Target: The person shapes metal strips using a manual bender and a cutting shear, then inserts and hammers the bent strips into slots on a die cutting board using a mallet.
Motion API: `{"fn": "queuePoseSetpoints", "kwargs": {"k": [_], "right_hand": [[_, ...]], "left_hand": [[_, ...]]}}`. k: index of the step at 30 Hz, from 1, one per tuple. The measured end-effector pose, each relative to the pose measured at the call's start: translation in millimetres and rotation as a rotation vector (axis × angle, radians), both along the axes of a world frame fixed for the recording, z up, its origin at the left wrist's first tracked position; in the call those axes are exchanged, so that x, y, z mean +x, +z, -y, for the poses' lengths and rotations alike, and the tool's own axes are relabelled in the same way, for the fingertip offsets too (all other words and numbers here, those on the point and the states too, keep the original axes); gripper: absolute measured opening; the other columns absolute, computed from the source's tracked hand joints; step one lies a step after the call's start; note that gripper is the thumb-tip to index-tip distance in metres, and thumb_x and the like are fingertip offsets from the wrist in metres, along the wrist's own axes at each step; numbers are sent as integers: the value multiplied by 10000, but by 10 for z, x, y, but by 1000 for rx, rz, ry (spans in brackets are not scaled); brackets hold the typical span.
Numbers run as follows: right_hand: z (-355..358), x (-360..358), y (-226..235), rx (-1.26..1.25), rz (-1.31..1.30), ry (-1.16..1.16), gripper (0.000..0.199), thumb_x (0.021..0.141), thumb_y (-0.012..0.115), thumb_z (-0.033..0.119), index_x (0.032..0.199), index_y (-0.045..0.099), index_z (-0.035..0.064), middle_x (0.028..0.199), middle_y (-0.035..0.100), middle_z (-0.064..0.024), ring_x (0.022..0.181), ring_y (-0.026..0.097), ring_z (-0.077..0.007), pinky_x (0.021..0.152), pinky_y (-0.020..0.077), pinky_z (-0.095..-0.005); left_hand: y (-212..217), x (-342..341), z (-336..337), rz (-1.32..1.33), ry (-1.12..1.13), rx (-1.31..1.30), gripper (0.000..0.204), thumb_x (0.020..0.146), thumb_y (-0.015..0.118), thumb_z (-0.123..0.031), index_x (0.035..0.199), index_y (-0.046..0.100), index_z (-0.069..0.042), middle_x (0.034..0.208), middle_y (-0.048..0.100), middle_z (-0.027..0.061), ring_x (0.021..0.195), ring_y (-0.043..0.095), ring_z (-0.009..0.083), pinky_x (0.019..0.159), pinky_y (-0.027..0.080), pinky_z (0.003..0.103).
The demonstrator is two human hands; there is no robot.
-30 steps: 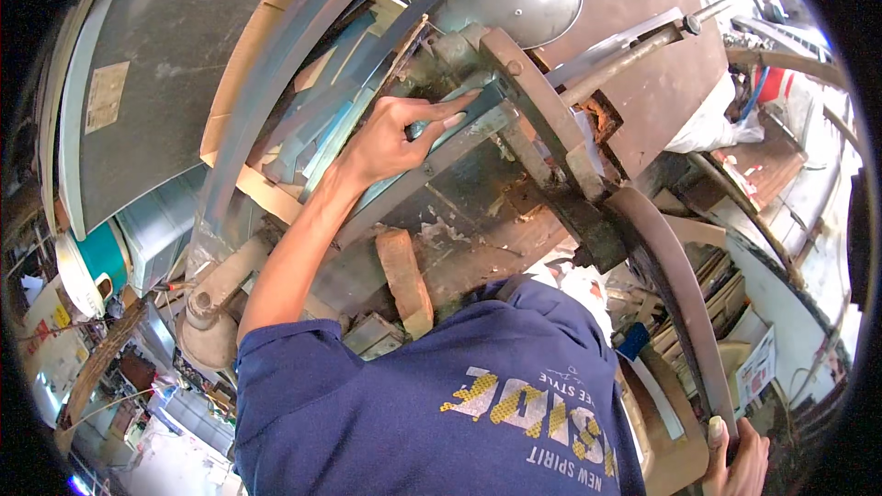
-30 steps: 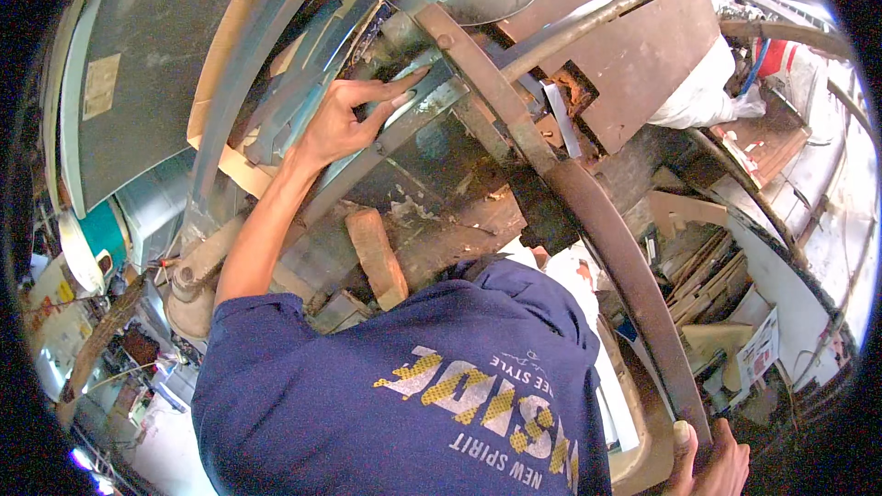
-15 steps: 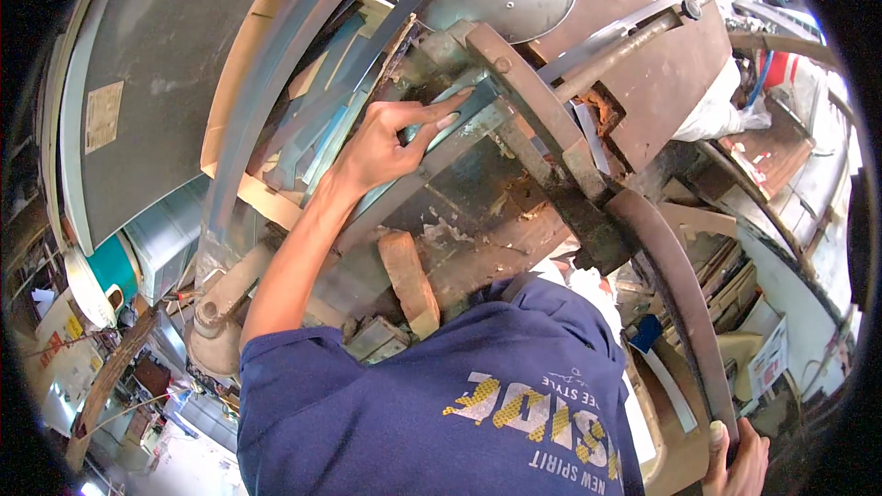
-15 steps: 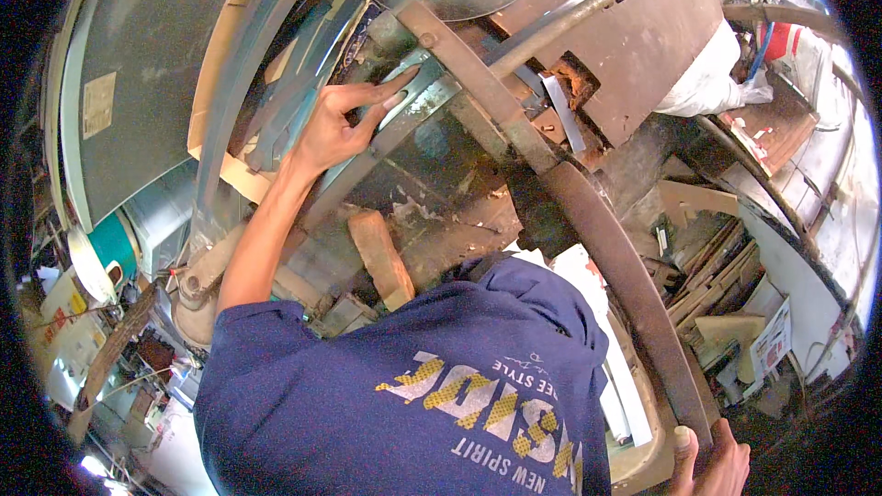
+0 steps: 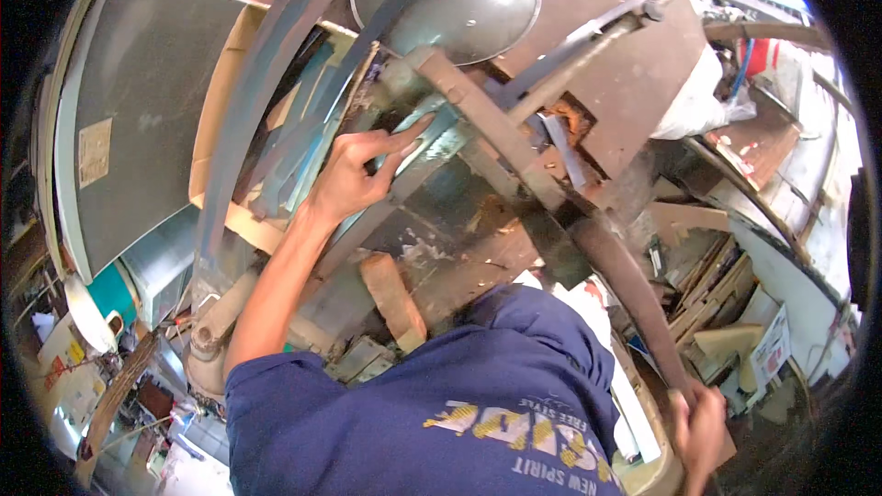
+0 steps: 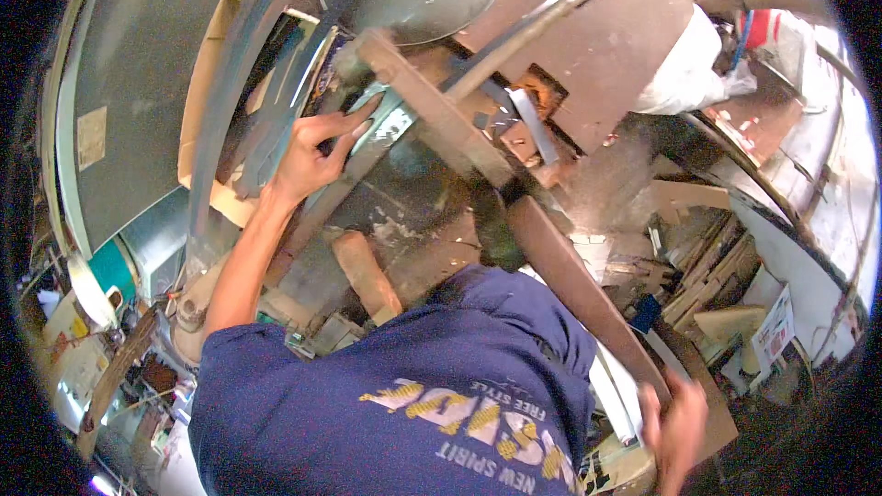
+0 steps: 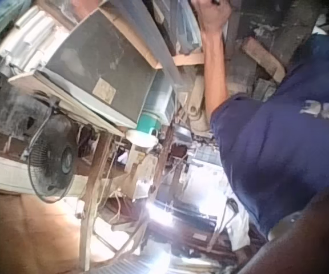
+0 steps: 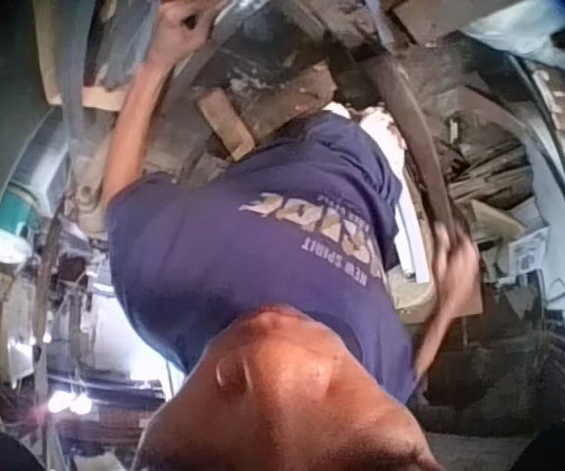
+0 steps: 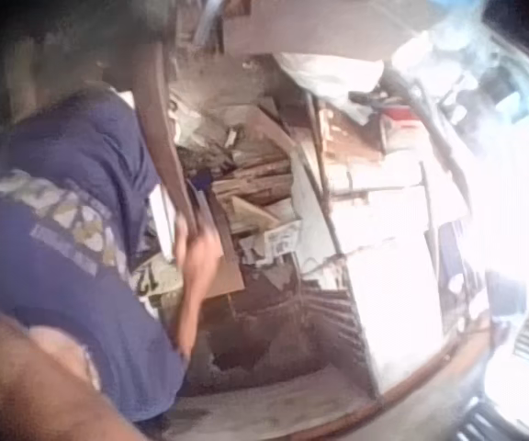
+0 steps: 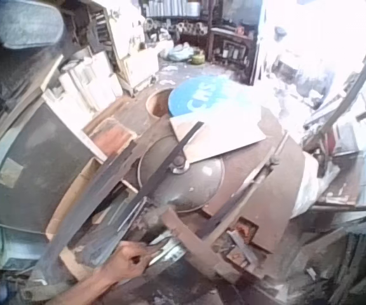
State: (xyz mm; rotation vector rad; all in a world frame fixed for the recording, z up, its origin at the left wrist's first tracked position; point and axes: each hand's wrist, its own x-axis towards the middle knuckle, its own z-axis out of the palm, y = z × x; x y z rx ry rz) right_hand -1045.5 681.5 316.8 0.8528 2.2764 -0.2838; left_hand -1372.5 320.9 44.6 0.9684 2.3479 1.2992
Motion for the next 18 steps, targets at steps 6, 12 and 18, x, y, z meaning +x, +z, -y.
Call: {"fn": "queuePoseSetpoints", "kwargs": {"k": [6,12,18], "right_hand": [[-467,769,-2473,-433,-466,159,374,887,595,325,997,628,-32,676,617,-163,630,607,-274,628,498,-352],[-425,-408,-2178,-708,-659,-179,574,1021,438,530,932,613,-9,828,622,-57,812,595,-131,763,481,-298],[-287,-1582,-2615,-489,-781,13,296,898,685,72,1177,612,6,961,676,-110,817,654,-167,714,550,-306]], "left_hand": [[72,34,39,20,56,-39,217,867,637,-1,1063,726,25,1006,731,198,886,733,244,764,540,320],[358,155,100,-17,369,-166,266,833,747,-92,1089,742,-21,892,749,134,731,692,185,695,514,301],[374,173,-39,228,434,-146,189,794,760,-34,979,767,3,823,698,80,796,626,122,750,483,259]]}}
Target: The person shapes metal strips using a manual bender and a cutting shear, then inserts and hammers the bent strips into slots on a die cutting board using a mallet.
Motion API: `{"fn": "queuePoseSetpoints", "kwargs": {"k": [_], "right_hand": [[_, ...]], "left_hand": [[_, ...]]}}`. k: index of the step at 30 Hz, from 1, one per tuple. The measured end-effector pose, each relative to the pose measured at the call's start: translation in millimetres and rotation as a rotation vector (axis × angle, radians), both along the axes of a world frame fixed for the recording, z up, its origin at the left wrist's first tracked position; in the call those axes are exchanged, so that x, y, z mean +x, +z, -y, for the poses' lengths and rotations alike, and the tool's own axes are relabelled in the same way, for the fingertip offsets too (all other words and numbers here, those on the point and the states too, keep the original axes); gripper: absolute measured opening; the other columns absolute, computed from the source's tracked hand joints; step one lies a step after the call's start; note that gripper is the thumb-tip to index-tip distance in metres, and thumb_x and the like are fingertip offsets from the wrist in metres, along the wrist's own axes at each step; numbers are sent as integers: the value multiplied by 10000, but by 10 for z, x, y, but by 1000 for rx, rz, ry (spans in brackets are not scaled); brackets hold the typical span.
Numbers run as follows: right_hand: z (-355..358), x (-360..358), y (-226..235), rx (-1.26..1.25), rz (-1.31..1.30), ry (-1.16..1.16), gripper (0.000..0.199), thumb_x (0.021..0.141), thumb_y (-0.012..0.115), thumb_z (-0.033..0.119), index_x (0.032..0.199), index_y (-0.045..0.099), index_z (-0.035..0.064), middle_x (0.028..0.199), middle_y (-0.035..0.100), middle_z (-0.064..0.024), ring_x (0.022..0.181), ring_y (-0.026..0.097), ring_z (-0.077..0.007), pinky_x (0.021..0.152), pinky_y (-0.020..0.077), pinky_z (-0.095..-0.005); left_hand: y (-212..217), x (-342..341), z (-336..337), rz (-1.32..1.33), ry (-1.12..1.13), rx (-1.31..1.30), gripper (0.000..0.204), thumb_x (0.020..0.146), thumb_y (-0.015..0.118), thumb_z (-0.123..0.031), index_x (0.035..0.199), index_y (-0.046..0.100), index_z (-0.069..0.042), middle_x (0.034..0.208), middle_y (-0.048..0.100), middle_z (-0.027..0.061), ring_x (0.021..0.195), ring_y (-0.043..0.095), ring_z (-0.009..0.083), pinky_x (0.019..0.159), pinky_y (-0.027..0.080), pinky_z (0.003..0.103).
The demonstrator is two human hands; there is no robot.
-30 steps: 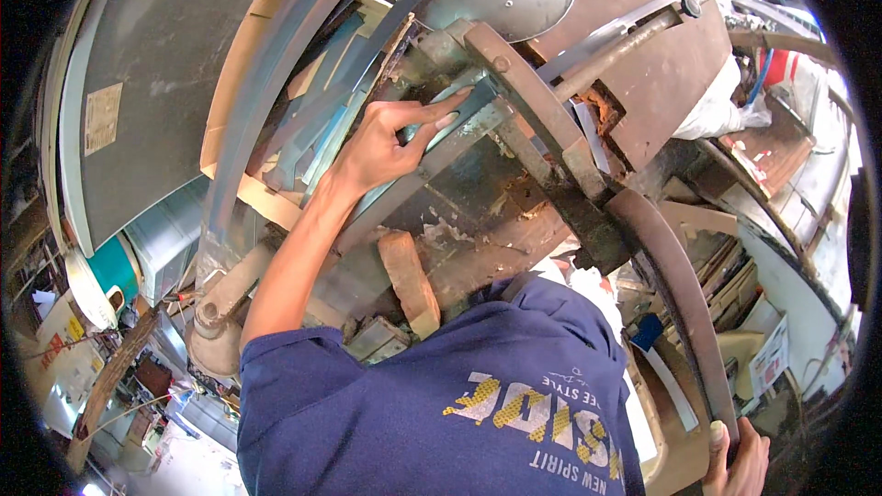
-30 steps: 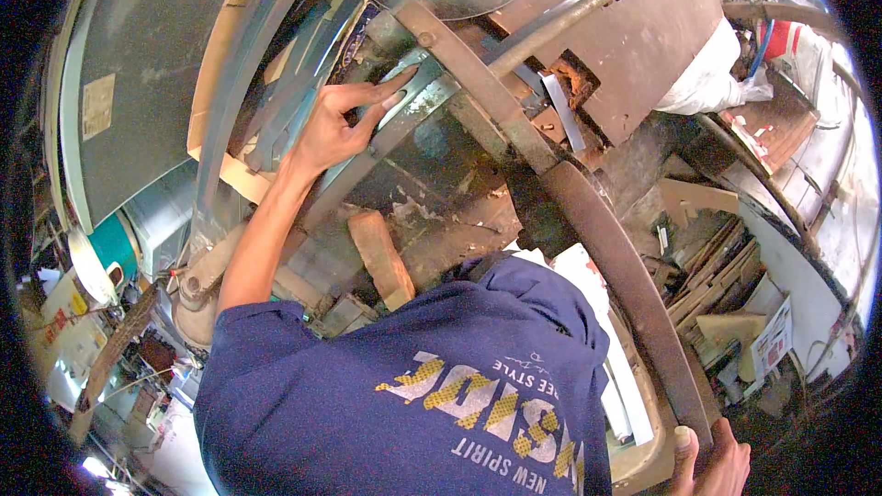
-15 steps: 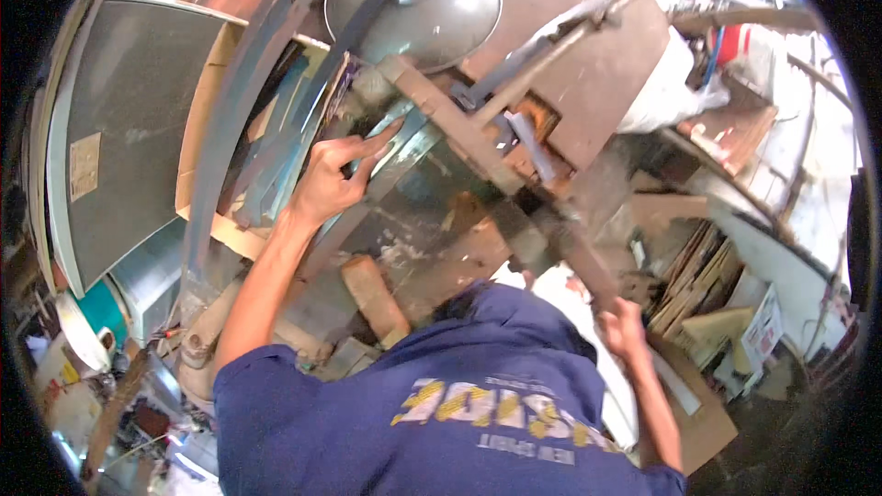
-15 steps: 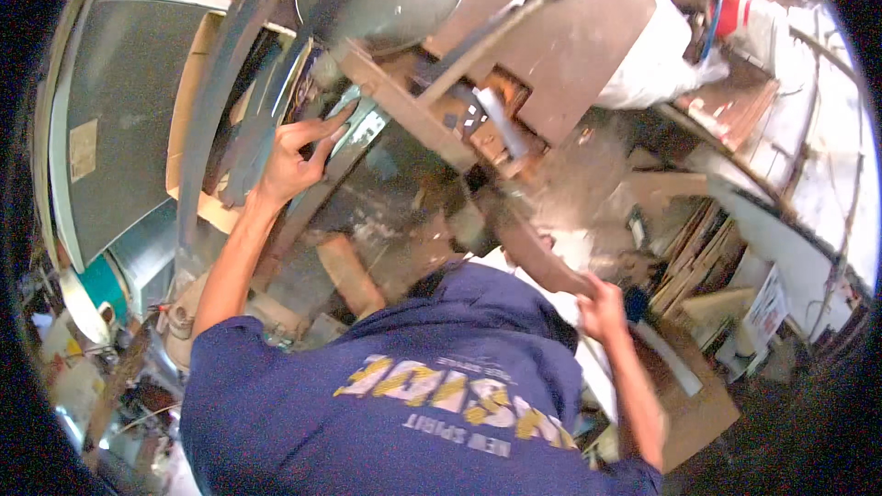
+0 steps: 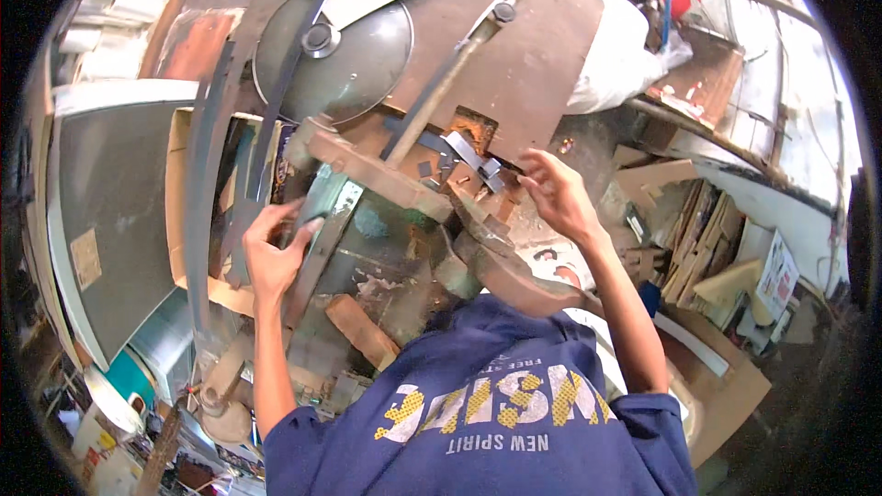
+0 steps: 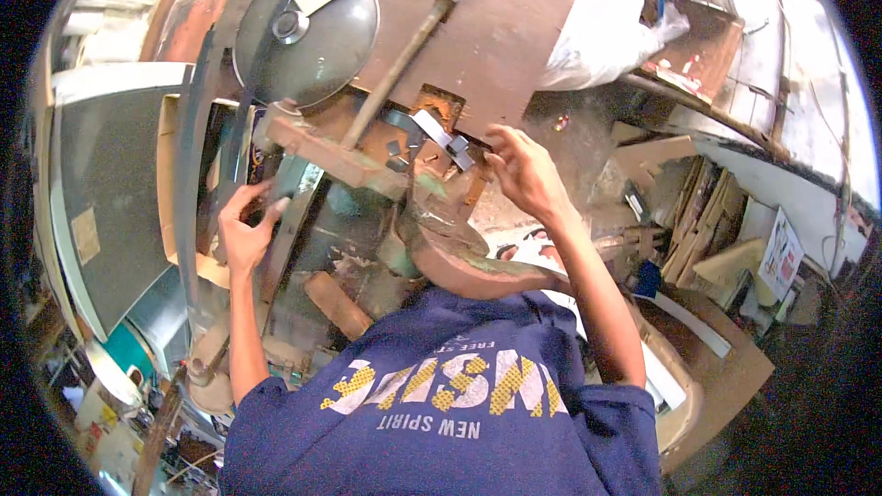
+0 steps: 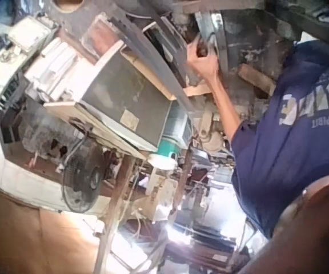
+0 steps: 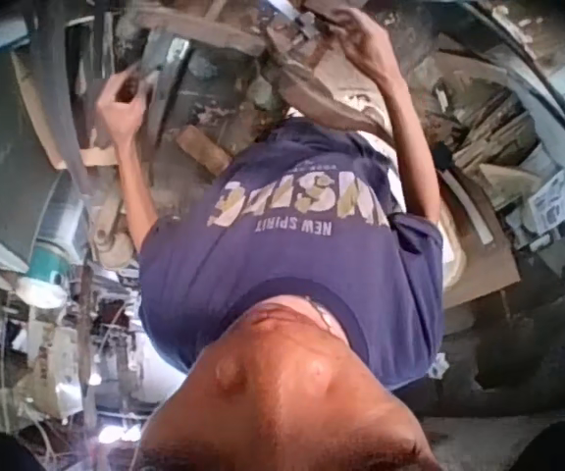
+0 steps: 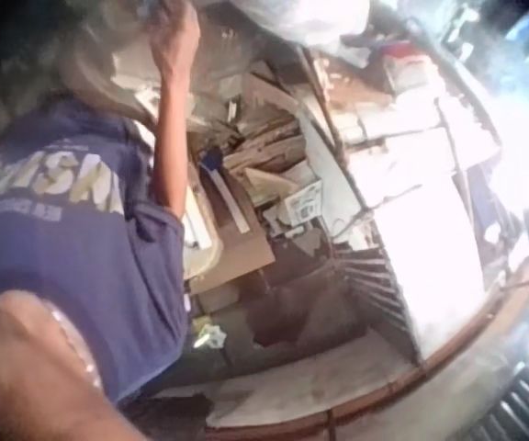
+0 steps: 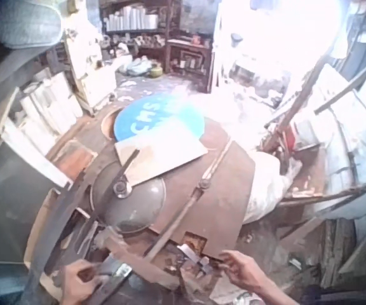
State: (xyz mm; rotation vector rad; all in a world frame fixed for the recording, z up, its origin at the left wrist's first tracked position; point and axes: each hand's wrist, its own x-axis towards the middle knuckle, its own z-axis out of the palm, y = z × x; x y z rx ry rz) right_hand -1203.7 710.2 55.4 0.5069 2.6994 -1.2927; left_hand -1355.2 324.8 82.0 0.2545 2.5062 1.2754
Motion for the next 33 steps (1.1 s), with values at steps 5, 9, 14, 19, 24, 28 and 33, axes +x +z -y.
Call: {"fn": "queuePoseSetpoints", "kwargs": {"k": [5,9,14,19,24,28,33], "right_hand": [[187,-208,-129,34,51,10,329,825,780,208,1055,681,-5,836,678,-141,730,668,-214,677,529,-333],[352,-276,-179,-6,204,-270,259,803,795,235,791,730,-15,790,673,-164,709,673,-287,644,532,-385],[316,-201,71,-97,-115,-236,109,821,770,120,864,723,32,809,657,-134,777,695,-251,636,542,-359],[63,215,944,28,-464,-63,229,818,748,-10,1008,621,-8,1005,712,-127,891,725,-229,748,595,-313],[-30,1108,1936,161,-736,-152,616,784,759,-38,1301,425,-39,1075,679,-170,927,718,-288,782,585,-359],[-68,2052,2260,279,-786,-220,649,797,685,-60,1366,375,-72,1177,637,-211,793,676,-302,698,557,-376],[136,3485,2336,448,-816,-465,696,781,718,-65,1374,354,-95,1368,530,-253,957,702,-312,764,586,-347]], "left_hand": [[31,-97,183,-132,40,-144,167,793,771,-27,954,763,16,834,734,103,764,652,143,747,503,286],[476,-175,501,2,-137,-148,136,781,764,-27,916,773,-21,802,730,106,743,663,169,717,508,291],[762,753,34,196,-378,-339,126,774,784,-102,874,772,-27,765,721,143,699,697,311,656,523,352],[826,1226,-581,-205,-357,-281,101,748,792,-19,836,742,-17,824,728,136,776,706,284,700,538,336],[1690,1200,-1602,-453,-492,369,350,683,863,-31,988,702,23,995,714,183,820,687,243,716,563,350],[1869,1914,-2774,-111,-823,722,475,653,880,-18,1091,704,37,1078,706,211,904,705,232,712,587,300],[1712,2992,-3249,-19,-1230,925,347,650,841,68,984,749,40,1018,721,218,824,717,219,698,585,282]]}}
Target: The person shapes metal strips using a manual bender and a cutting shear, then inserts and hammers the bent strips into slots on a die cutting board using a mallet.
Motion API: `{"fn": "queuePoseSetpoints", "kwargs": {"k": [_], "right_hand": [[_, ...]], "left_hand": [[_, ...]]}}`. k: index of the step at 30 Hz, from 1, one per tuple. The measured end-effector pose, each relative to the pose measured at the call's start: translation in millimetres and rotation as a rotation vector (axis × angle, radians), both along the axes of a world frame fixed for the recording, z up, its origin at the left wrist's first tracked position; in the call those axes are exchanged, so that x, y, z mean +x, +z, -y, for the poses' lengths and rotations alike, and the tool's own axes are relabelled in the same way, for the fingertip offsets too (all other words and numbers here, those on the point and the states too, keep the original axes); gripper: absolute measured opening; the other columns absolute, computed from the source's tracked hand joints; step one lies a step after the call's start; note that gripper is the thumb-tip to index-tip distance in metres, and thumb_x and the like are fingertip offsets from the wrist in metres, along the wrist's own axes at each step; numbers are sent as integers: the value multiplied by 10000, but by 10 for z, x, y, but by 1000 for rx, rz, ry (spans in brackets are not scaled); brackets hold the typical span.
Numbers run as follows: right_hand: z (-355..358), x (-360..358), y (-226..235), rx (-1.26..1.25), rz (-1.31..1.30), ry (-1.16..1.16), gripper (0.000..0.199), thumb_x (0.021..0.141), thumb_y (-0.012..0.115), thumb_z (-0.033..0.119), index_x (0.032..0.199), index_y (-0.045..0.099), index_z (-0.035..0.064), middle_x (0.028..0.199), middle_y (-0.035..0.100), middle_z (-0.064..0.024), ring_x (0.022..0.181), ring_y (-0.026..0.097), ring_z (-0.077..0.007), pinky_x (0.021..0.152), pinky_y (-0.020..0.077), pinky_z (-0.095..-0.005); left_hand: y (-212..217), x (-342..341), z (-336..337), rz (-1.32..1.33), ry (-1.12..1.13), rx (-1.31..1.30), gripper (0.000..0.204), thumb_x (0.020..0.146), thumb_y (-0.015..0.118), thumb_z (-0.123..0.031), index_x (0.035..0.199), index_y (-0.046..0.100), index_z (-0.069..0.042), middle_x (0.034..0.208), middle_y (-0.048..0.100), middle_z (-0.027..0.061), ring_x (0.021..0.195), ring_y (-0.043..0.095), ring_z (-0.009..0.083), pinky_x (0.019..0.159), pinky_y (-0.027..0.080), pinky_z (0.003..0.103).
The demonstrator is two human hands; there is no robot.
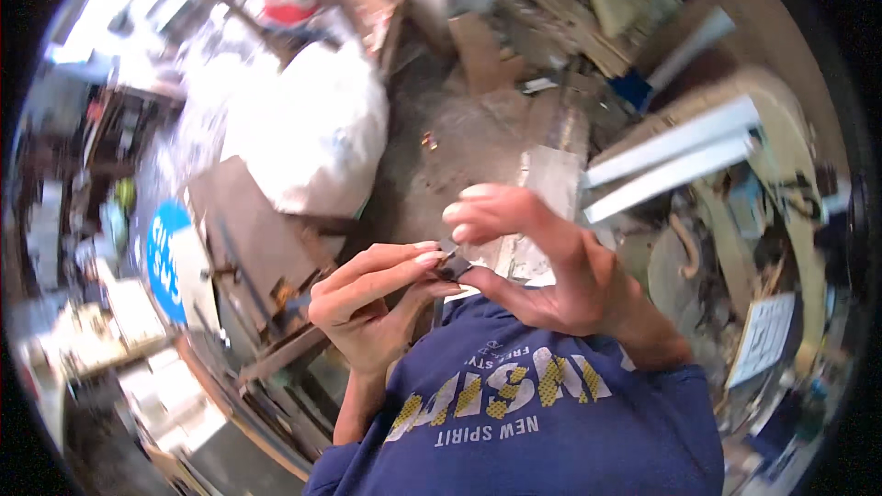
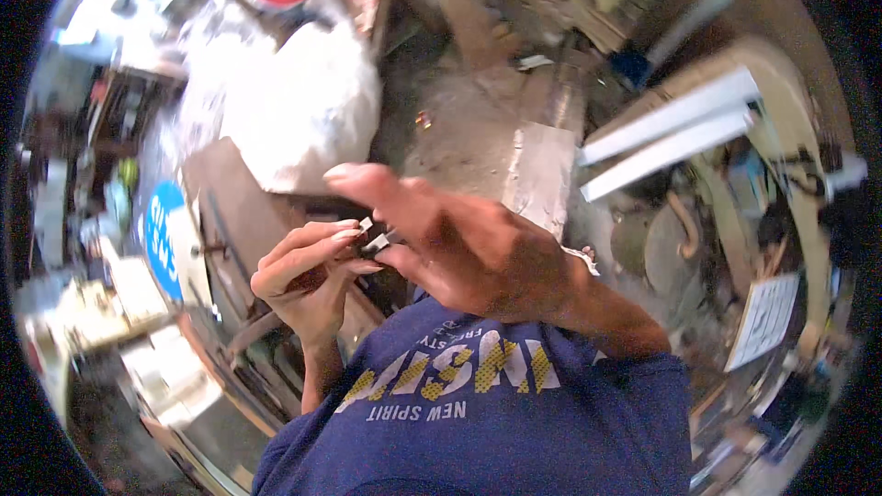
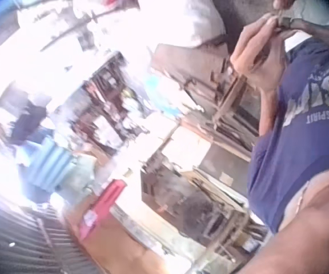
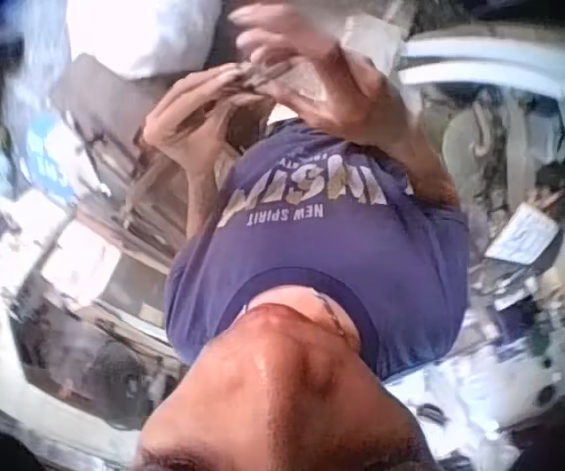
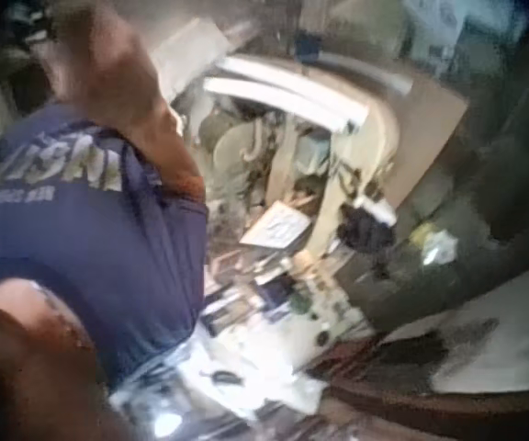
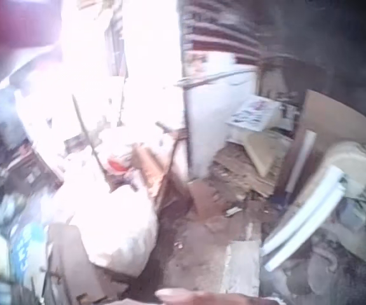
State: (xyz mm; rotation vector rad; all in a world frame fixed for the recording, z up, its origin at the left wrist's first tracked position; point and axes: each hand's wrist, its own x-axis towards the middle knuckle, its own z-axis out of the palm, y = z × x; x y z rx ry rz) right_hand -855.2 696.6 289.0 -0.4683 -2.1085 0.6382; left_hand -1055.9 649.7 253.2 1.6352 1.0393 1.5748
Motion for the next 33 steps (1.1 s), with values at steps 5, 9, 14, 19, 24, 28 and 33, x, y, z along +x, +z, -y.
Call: {"fn": "queuePoseSetpoints", "kwargs": {"k": [5,9,14,19,24,28,33], "right_hand": [[644,1696,-188,-86,-227,-563,600,743,859,69,1231,536,-60,1041,717,-157,940,716,-244,841,576,-331],[1213,3161,-472,-125,-314,-794,552,747,860,85,1199,569,-43,984,748,-118,872,738,-192,796,562,-291],[2358,4732,-348,-105,-501,-1100,570,751,824,18,1249,548,-11,1057,740,-93,882,746,-180,777,566,-275],[3595,5569,-189,-13,-595,-1509,600,745,831,8,1268,542,-33,1049,737,-103,891,725,-155,811,549,-290],[4793,5701,-142,-75,-888,-1813,598,768,804,-34,1298,527,-19,912,746,-87,786,687,-108,732,529,-244],[5464,5584,-140,63,-1249,-2032,667,735,827,-68,1306,482,-61,831,731,-127,809,717,-169,748,549,-268],[6117,5734,-227,351,-1695,-2107,634,741,804,-92,1287,484,-55,840,727,-119,798,705,-147,732,561,-260]], "left_hand": [[21,1738,-61,70,-209,-110,316,607,862,66,902,758,21,889,728,175,850,725,223,734,598,303],[-180,3410,159,155,-422,-102,257,614,871,44,838,745,35,864,721,172,850,721,236,753,589,308],[-175,5433,738,460,-849,-260,262,658,851,48,866,692,52,917,695,177,871,692,249,760,568,317],[-127,6932,1314,353,-1552,-461,343,714,868,-18,977,660,56,978,674,192,883,681,233,749,579,326],[-31,8122,2268,-44,-2114,-519,536,740,885,-147,1164,653,84,982,646,117,911,625,166,791,549,288],[-125,8767,3355,-81,-2555,-503,489,783,856,-259,1111,685,60,1018,617,116,896,611,162,792,524,259],[-322,9305,4536,-162,-2860,-707,393,806,822,-105,1110,662,86,1035,607,133,889,653,174,803,539,256]]}}
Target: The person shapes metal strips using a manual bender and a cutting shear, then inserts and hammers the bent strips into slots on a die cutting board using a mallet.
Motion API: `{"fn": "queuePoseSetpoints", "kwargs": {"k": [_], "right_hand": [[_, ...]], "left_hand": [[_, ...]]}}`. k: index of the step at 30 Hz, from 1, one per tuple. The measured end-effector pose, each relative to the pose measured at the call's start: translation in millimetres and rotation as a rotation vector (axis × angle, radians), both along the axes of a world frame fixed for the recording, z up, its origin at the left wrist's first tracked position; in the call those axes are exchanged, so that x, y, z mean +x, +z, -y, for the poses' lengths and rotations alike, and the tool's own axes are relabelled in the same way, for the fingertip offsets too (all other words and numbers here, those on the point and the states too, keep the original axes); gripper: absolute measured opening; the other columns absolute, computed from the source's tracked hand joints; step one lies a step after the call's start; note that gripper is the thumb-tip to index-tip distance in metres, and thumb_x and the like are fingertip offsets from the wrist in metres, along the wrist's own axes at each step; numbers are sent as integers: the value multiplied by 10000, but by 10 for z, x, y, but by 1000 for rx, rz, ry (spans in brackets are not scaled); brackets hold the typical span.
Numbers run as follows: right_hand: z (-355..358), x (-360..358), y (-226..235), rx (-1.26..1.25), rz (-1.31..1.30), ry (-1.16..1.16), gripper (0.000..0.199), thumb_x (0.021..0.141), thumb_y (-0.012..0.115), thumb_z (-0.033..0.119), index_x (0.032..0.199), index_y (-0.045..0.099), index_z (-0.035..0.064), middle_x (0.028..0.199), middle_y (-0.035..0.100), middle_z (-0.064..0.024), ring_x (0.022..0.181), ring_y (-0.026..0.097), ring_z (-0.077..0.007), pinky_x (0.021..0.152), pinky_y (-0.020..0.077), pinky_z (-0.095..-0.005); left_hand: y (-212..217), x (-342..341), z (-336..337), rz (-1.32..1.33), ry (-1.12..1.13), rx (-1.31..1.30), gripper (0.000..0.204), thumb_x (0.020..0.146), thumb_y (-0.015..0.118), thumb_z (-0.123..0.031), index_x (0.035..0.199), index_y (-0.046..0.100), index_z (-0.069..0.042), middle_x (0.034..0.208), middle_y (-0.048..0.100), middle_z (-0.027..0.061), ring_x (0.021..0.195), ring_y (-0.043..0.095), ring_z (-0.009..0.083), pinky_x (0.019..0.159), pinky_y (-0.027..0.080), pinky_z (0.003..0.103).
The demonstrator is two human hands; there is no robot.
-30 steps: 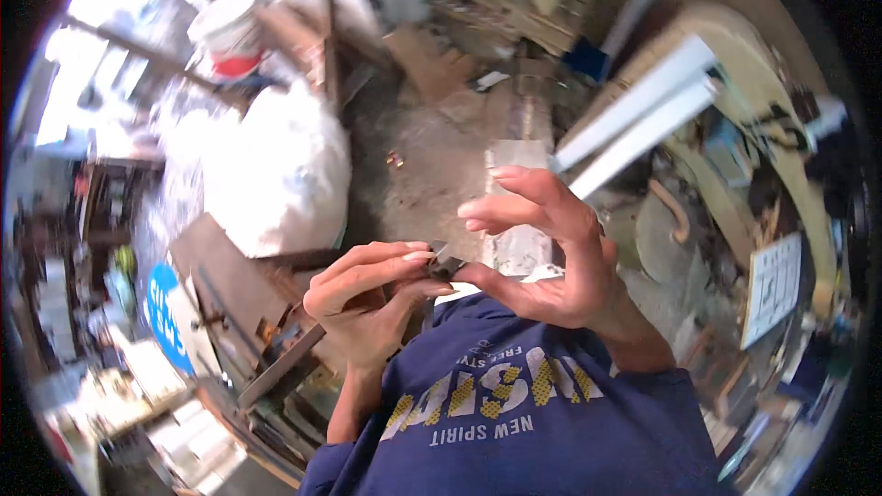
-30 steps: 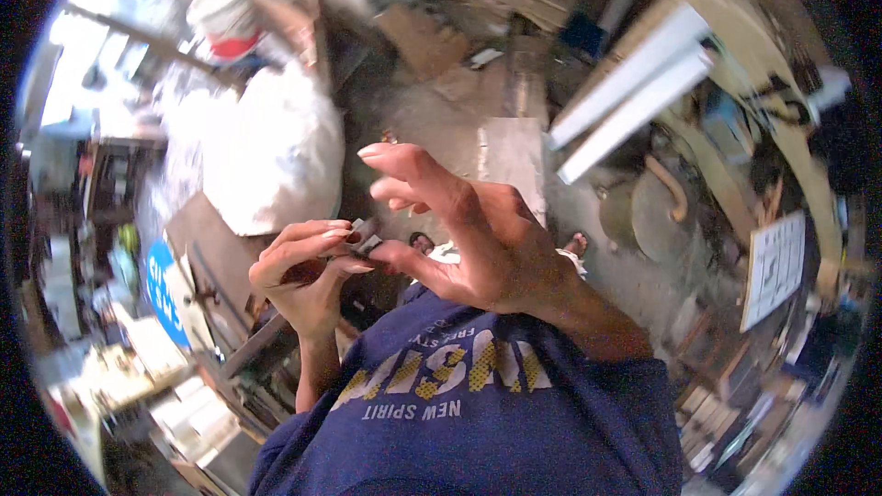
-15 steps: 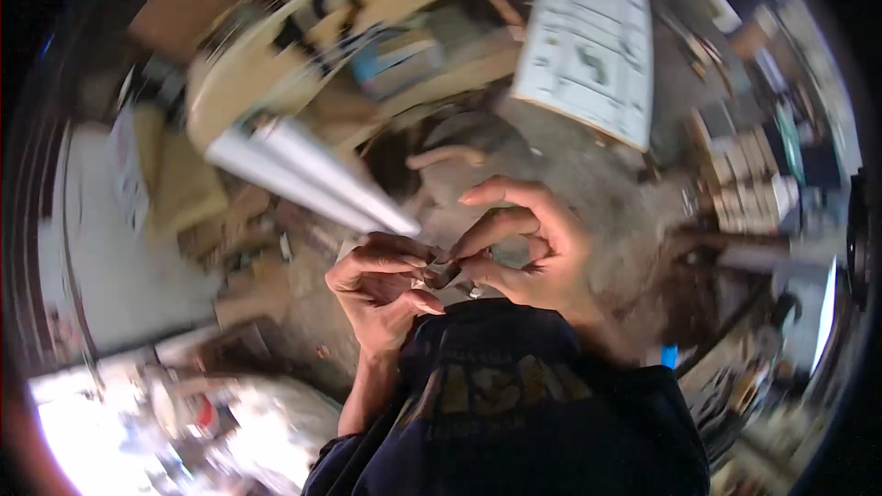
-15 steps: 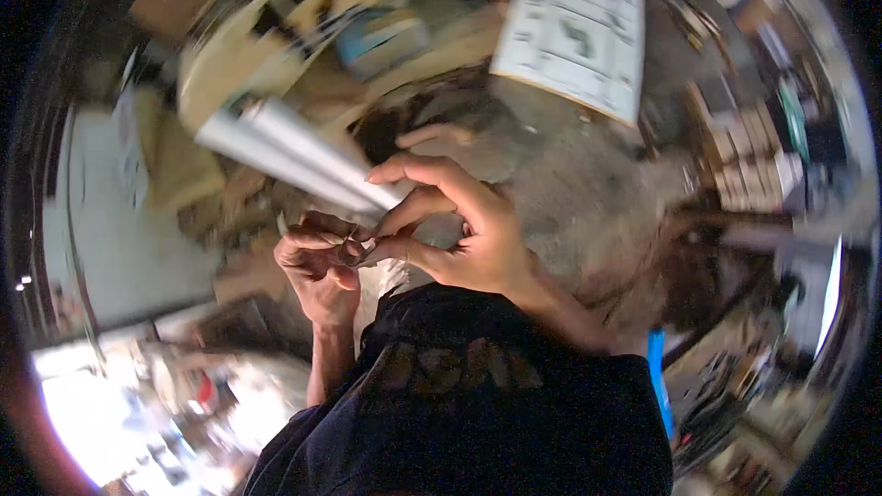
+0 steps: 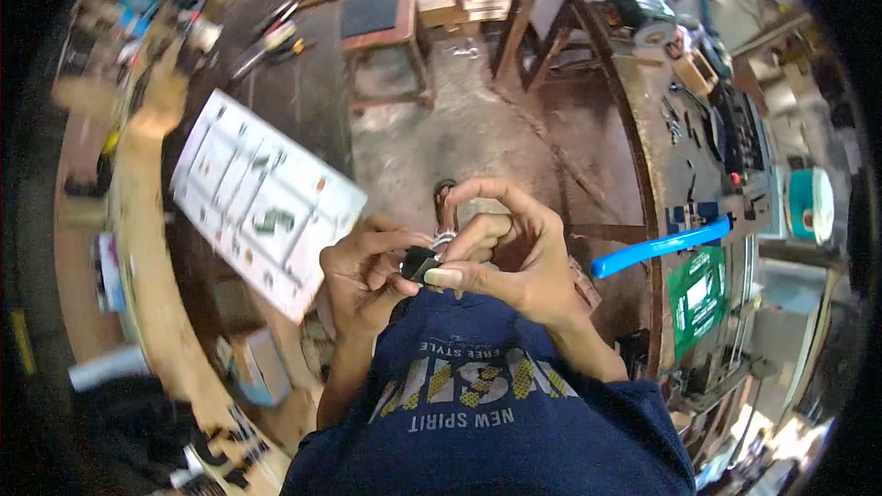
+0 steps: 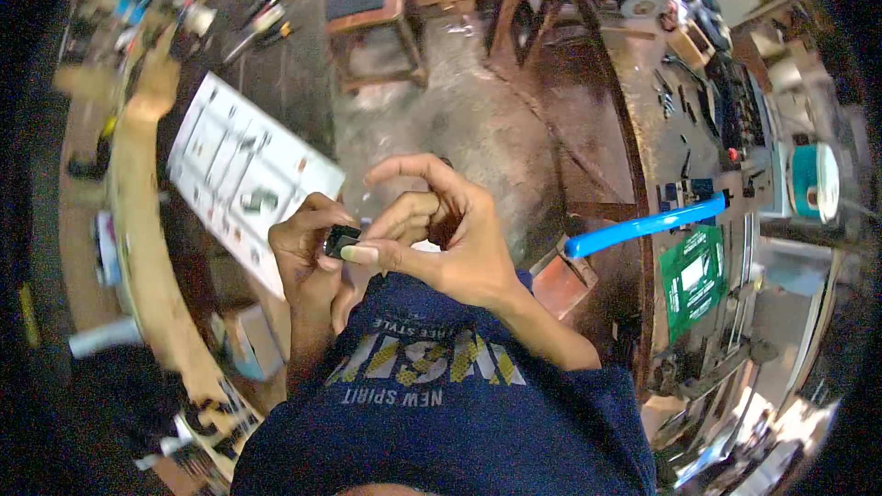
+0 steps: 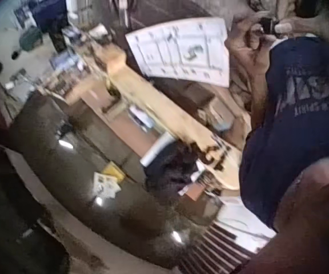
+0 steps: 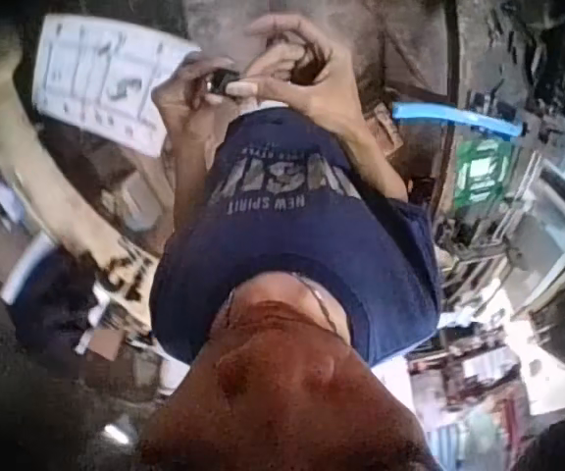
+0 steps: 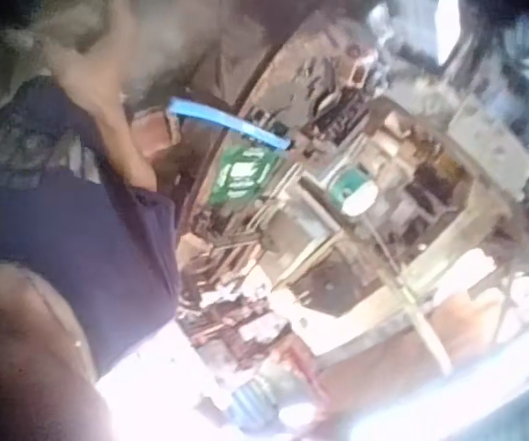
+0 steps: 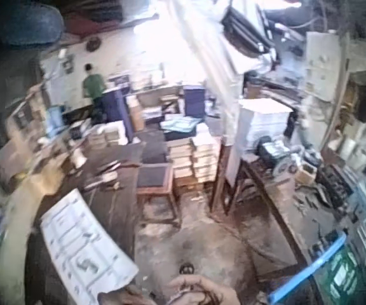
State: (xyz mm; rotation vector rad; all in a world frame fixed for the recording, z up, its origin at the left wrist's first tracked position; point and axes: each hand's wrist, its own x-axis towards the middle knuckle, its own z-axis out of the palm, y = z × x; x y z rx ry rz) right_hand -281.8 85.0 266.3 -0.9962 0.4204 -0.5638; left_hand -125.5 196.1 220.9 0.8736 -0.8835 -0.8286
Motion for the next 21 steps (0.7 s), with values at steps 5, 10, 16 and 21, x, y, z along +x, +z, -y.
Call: {"fn": "queuePoseSetpoints", "kwargs": {"k": [5,10,16,21], "right_hand": [[767,271,-50,169,-56,-152,411,853,740,28,1204,536,-37,806,719,-101,723,703,-163,646,557,-253],[1357,511,-53,294,-37,-365,244,931,705,185,1076,647,-3,809,715,-87,719,701,-159,646,548,-266],[1932,274,-170,206,-88,-637,242,902,735,187,1031,691,-13,821,681,-73,728,638,-132,612,492,-255],[2464,-76,-421,230,-185,-1070,247,903,741,236,989,736,5,791,680,-44,647,583,-68,588,442,-212]], "left_hand": [[-62,433,1110,-58,-234,-24,399,817,807,-88,1147,641,63,1110,589,135,953,636,165,758,562,239],[-147,764,2140,-43,-405,-27,380,803,822,-103,1107,660,58,1085,644,154,939,664,191,777,569,271],[-216,586,3382,188,-613,-43,394,760,853,-133,1081,698,35,1064,688,157,988,657,234,878,528,338],[-521,44,4608,192,-831,-79,595,924,651,-424,1348,556,-17,1337,572,165,1268,520,263,1017,441,403]]}}
